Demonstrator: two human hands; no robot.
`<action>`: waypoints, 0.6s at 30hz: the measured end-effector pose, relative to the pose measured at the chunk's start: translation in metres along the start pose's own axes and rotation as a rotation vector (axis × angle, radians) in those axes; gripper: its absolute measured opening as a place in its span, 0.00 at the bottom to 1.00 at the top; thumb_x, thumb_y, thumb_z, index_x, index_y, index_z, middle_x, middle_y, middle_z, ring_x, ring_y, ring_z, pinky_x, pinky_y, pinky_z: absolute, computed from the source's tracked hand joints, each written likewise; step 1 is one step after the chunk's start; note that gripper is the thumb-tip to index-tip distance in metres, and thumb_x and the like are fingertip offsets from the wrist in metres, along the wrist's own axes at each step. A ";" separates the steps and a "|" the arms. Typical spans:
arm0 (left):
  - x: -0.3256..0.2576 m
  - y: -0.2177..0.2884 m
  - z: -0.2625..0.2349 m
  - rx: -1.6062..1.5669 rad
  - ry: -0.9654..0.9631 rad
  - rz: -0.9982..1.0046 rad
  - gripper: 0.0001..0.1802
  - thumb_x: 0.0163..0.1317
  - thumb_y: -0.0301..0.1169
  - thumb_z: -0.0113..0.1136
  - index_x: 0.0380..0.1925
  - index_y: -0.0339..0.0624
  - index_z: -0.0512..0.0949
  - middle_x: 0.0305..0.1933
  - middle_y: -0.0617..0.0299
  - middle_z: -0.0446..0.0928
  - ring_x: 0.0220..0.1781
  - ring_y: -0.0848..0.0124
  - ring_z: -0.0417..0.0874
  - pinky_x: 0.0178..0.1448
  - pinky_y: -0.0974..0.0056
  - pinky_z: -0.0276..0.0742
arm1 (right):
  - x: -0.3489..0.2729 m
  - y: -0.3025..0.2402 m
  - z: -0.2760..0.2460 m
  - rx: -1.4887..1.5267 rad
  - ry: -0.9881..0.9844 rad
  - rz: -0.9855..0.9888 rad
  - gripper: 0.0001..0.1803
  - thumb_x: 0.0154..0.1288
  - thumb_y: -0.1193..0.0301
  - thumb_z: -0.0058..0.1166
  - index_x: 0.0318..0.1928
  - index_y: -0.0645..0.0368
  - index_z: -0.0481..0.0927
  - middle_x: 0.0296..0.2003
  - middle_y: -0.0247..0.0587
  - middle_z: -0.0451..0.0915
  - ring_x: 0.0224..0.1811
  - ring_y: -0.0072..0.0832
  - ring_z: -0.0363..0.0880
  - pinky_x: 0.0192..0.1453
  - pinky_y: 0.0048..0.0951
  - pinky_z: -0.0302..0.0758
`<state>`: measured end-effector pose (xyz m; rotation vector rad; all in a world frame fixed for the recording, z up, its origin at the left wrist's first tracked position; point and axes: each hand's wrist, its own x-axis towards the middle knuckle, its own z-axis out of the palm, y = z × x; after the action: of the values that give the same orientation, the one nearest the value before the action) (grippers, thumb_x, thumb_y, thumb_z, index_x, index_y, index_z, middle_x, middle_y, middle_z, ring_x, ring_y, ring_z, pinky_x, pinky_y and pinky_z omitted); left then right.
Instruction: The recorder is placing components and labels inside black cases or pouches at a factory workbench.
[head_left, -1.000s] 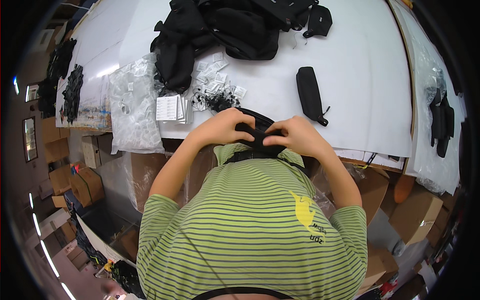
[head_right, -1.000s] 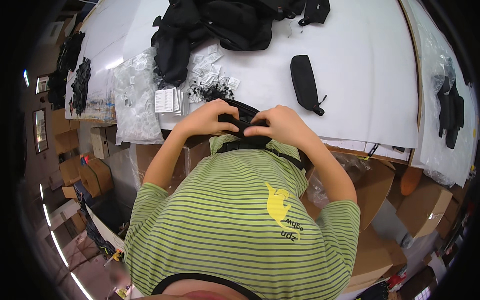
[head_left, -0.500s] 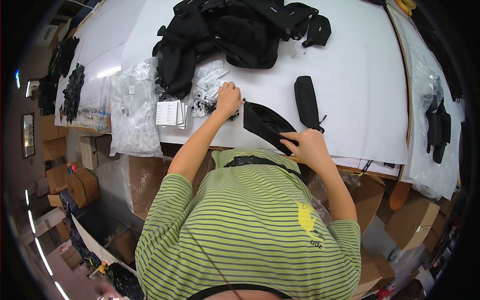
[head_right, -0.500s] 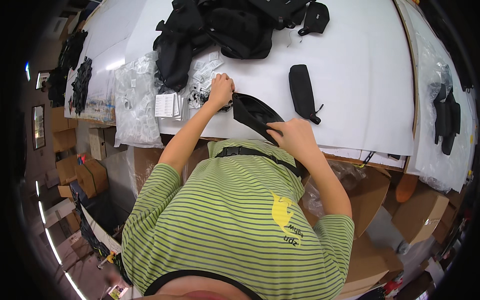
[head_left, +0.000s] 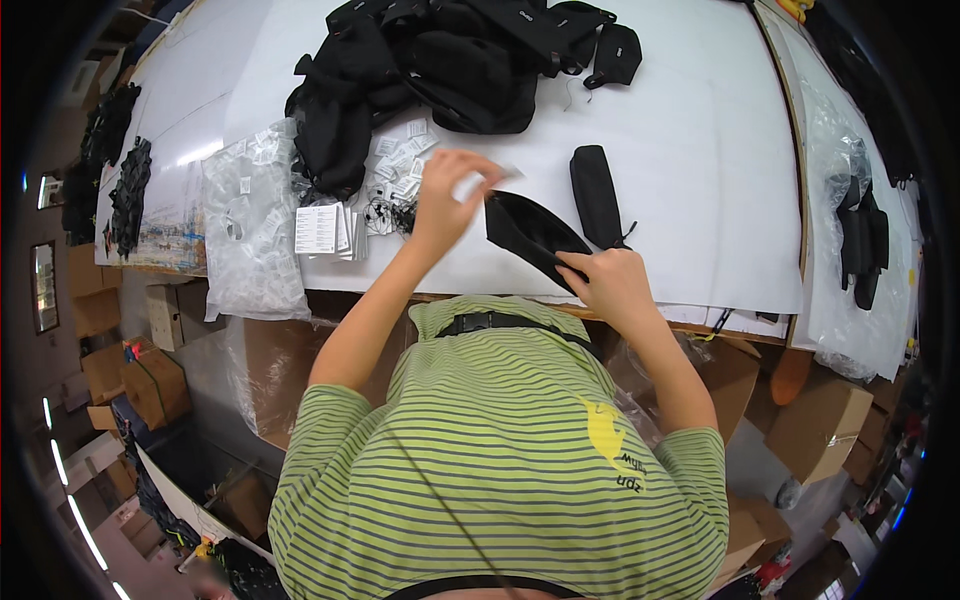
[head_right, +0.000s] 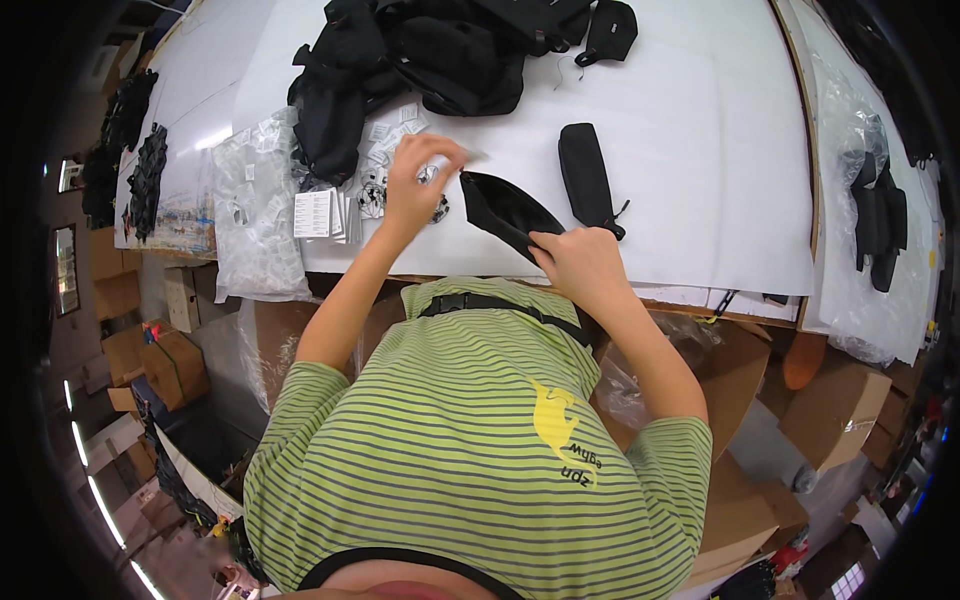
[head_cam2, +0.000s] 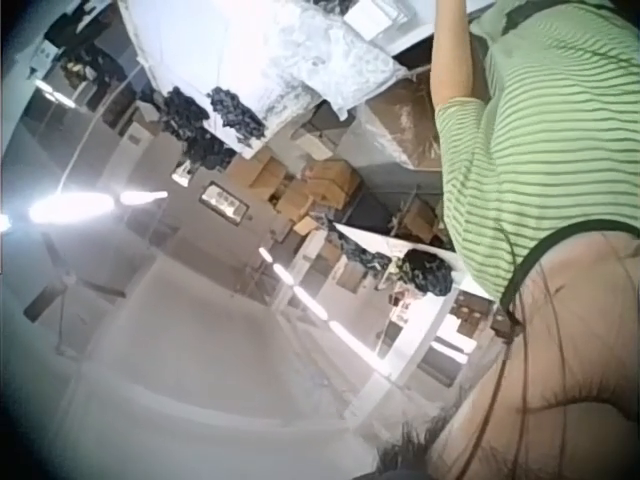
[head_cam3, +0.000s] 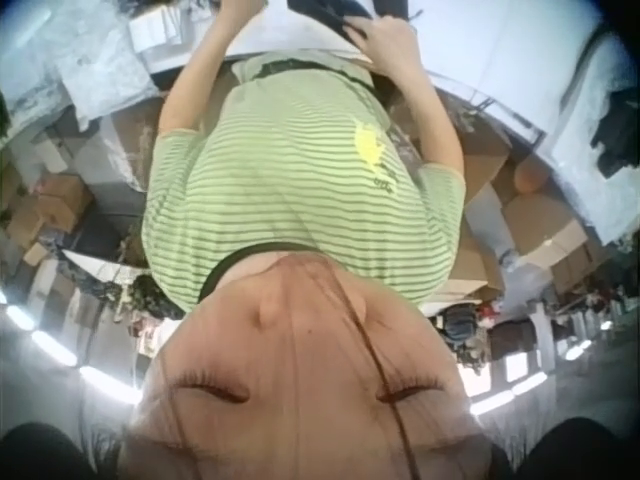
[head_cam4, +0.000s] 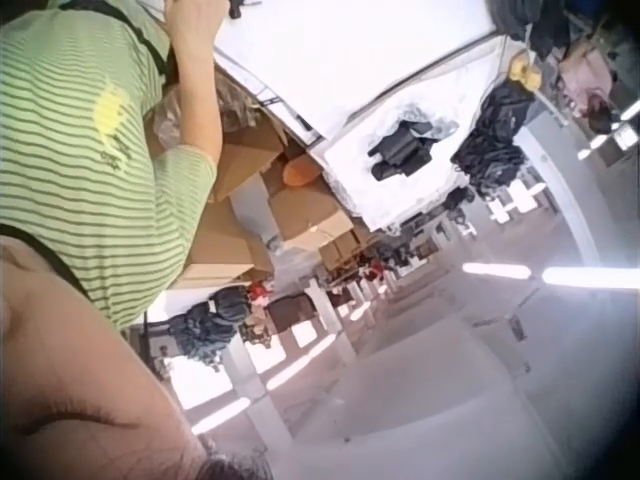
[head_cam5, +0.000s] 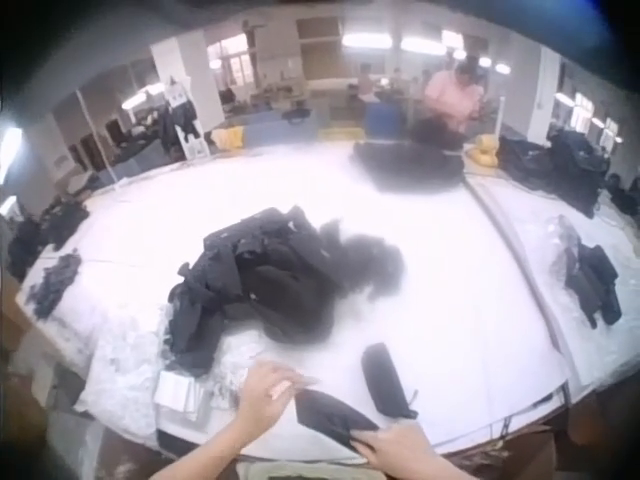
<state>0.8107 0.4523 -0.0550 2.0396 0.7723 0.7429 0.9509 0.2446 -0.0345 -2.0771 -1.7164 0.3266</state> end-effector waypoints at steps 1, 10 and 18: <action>-0.007 0.024 -0.005 0.176 -0.125 0.254 0.10 0.48 0.37 0.66 0.28 0.46 0.80 0.43 0.67 0.75 0.47 0.63 0.70 0.55 0.57 0.58 | 0.003 -0.001 -0.001 -0.007 0.015 -0.027 0.08 0.52 0.64 0.59 0.32 0.51 0.85 0.13 0.41 0.75 0.16 0.37 0.75 0.22 0.34 0.69; -0.032 0.011 -0.031 -0.847 -0.008 -0.289 0.35 0.50 0.35 0.69 0.57 0.41 0.65 0.61 0.62 0.66 0.58 0.63 0.70 0.65 0.57 0.61 | 0.026 -0.032 -0.026 0.262 0.155 -0.044 0.12 0.52 0.68 0.62 0.39 0.52 0.84 0.14 0.40 0.75 0.11 0.30 0.68 0.18 0.27 0.63; -0.065 0.015 0.001 -1.566 0.030 -0.709 0.14 0.56 0.30 0.63 0.42 0.42 0.75 0.41 0.64 0.79 0.48 0.69 0.78 0.58 0.61 0.71 | 0.032 -0.057 -0.027 0.293 0.202 -0.100 0.21 0.53 0.72 0.62 0.50 0.50 0.80 0.08 0.39 0.63 0.08 0.27 0.60 0.16 0.27 0.58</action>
<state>0.7739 0.3973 -0.0579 0.3045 0.5244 0.5918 0.9198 0.2795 0.0184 -1.7455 -1.5441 0.3061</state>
